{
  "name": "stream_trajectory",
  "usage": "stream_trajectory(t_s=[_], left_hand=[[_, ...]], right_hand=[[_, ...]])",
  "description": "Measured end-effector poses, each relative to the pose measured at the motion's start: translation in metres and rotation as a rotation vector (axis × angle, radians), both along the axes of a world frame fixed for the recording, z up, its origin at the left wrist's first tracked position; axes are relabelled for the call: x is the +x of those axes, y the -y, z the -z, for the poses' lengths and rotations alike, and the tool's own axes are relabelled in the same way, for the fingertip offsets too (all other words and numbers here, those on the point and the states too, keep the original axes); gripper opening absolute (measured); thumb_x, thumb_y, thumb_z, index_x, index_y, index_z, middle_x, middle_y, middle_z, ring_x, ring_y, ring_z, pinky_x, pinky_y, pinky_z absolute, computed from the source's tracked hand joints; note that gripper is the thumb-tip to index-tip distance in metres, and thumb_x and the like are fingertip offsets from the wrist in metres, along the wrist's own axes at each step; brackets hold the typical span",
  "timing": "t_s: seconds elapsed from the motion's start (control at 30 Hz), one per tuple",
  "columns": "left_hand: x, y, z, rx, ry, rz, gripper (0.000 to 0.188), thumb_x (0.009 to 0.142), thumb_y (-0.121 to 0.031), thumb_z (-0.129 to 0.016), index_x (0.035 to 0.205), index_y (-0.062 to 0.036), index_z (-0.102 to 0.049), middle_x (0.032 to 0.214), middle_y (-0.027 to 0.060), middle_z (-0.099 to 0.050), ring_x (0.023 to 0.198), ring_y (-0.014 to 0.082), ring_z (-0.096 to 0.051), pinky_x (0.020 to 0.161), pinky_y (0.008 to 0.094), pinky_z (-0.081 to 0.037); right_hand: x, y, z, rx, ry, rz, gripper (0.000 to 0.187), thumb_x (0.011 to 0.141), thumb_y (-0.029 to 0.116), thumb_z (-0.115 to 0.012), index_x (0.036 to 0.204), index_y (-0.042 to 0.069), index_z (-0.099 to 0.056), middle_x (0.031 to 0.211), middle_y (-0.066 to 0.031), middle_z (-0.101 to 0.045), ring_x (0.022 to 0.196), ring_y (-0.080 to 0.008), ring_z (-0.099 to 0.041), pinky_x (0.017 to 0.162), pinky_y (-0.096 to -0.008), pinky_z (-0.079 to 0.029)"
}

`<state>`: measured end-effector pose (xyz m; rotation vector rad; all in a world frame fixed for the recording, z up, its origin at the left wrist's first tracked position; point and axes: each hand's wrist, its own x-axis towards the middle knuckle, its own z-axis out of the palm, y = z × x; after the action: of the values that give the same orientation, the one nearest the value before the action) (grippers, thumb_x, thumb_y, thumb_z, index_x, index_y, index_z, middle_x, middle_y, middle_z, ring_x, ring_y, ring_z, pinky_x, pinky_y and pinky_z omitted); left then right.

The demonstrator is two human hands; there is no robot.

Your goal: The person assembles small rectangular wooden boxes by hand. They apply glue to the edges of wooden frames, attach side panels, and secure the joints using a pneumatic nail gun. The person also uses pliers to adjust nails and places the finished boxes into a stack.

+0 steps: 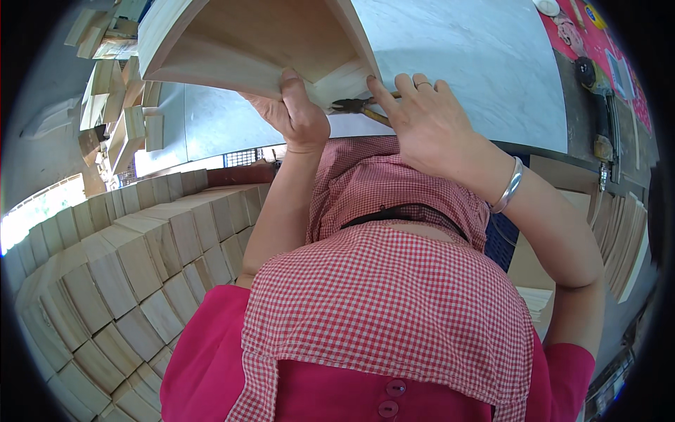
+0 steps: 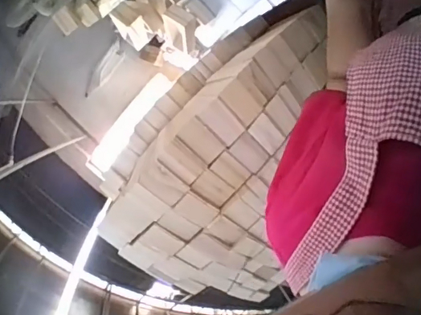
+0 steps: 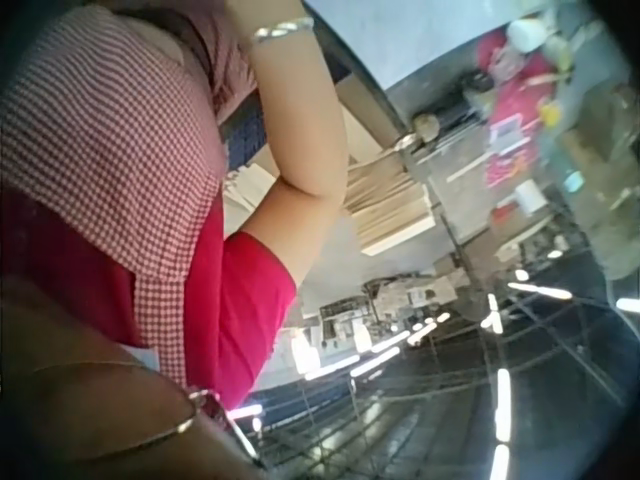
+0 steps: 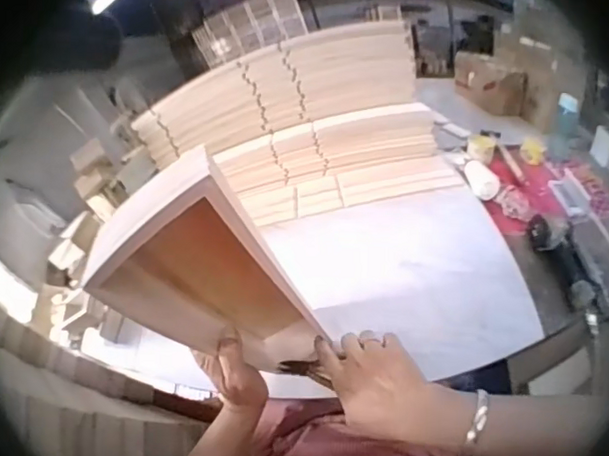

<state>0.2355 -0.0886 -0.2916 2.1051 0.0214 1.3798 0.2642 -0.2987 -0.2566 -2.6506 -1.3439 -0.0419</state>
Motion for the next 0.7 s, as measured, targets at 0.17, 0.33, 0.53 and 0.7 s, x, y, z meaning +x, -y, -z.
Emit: stream_trajectory(t_s=[0.17,0.33,0.53,0.7], left_hand=[[0.000,0.003,0.008,-0.183,0.060,0.098,0.020,0.092,0.006,-0.054,0.112,0.0037,-0.059,0.122,0.0210,-0.055,0.107,0.0374,-0.050,0.098,0.0528,-0.038],[-0.001,0.003,0.005,-0.127,0.043,0.085,0.022,0.093,0.005,-0.055,0.115,0.0038,-0.058,0.123,0.0212,-0.053,0.108,0.0364,-0.049,0.097,0.0513,-0.038],[-0.004,0.005,0.006,-0.139,-0.010,0.020,0.022,0.095,0.002,-0.057,0.116,0.0025,-0.057,0.122,0.0211,-0.054,0.108,0.0379,-0.050,0.095,0.0522,-0.039],[-0.006,-0.001,0.011,0.031,-0.055,-0.055,0.020,0.095,0.000,-0.058,0.115,0.0029,-0.058,0.120,0.0217,-0.057,0.106,0.0399,-0.053,0.092,0.0528,-0.040]], right_hand=[[-0.005,-0.003,-0.004,-0.006,0.028,0.009,0.059,0.081,0.016,-0.066,0.135,-0.005,-0.054,0.102,-0.0146,-0.063,0.095,-0.0279,-0.063,0.073,-0.0429,-0.046],[-0.007,-0.006,-0.002,-0.022,0.022,-0.008,0.048,0.080,0.017,-0.066,0.121,-0.008,-0.059,0.098,-0.0147,-0.062,0.090,-0.0265,-0.063,0.069,-0.0410,-0.046],[-0.012,-0.013,-0.004,-0.022,0.019,-0.053,0.039,0.081,0.015,-0.064,0.111,-0.010,-0.060,0.093,-0.0141,-0.062,0.084,-0.0251,-0.062,0.065,-0.0377,-0.046],[-0.022,-0.020,0.004,-0.067,-0.037,-0.035,0.055,0.080,0.013,-0.067,0.127,-0.013,-0.054,0.090,-0.0152,-0.064,0.078,-0.0284,-0.068,0.064,-0.0383,-0.055]])
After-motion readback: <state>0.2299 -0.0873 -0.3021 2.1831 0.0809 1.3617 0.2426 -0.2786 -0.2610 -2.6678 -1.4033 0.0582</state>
